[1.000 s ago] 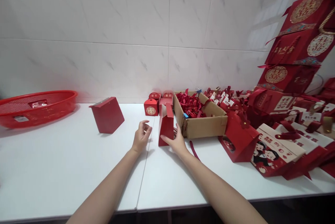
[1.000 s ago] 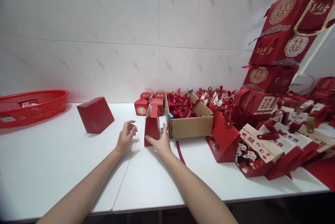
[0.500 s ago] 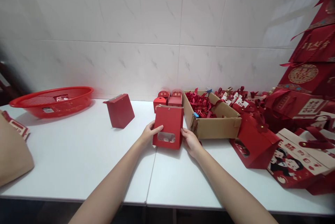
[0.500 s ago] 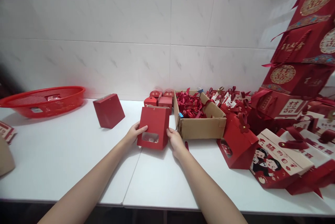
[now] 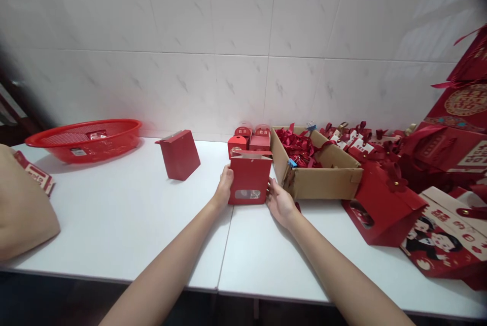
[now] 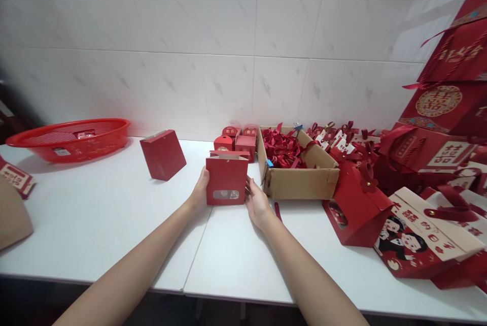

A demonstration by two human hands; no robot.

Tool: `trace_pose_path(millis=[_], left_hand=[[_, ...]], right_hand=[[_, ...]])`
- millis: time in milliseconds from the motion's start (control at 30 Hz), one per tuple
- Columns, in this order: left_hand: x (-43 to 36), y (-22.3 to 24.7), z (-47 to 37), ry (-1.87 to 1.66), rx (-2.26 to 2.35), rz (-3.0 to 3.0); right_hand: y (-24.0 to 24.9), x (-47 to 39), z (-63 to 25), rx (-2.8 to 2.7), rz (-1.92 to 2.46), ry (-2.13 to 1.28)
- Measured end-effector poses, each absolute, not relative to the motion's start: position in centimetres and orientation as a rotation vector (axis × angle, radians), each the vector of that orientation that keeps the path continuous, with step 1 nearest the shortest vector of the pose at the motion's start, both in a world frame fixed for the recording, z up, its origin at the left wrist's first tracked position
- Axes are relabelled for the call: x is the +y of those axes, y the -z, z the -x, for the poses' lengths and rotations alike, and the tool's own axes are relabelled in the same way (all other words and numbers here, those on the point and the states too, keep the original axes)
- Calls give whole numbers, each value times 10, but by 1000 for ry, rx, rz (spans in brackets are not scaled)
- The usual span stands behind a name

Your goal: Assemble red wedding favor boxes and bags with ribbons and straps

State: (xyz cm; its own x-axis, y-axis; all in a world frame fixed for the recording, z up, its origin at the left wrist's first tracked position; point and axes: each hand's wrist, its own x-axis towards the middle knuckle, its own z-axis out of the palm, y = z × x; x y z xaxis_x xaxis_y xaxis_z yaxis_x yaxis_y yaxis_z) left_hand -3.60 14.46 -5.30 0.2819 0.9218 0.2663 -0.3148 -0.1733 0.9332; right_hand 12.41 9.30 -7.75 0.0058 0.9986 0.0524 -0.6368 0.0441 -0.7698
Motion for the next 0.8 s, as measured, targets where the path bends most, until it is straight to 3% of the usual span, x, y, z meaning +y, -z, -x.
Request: trace_pose_path(millis=[167, 333, 567, 800], left_hand=[[143, 51, 33, -1102, 493, -1023], [135, 51, 36, -1038, 472, -1281], [134, 59, 39, -1351, 432, -1936], [133, 56, 38, -1430, 459, -1938]], right_hand=[[83, 95, -129, -700, 691, -1399], [83, 95, -127, -702, 692, -1287], [60, 87, -125, -912, 547, -1186], [57, 84, -129, -1007, 544, -1157]])
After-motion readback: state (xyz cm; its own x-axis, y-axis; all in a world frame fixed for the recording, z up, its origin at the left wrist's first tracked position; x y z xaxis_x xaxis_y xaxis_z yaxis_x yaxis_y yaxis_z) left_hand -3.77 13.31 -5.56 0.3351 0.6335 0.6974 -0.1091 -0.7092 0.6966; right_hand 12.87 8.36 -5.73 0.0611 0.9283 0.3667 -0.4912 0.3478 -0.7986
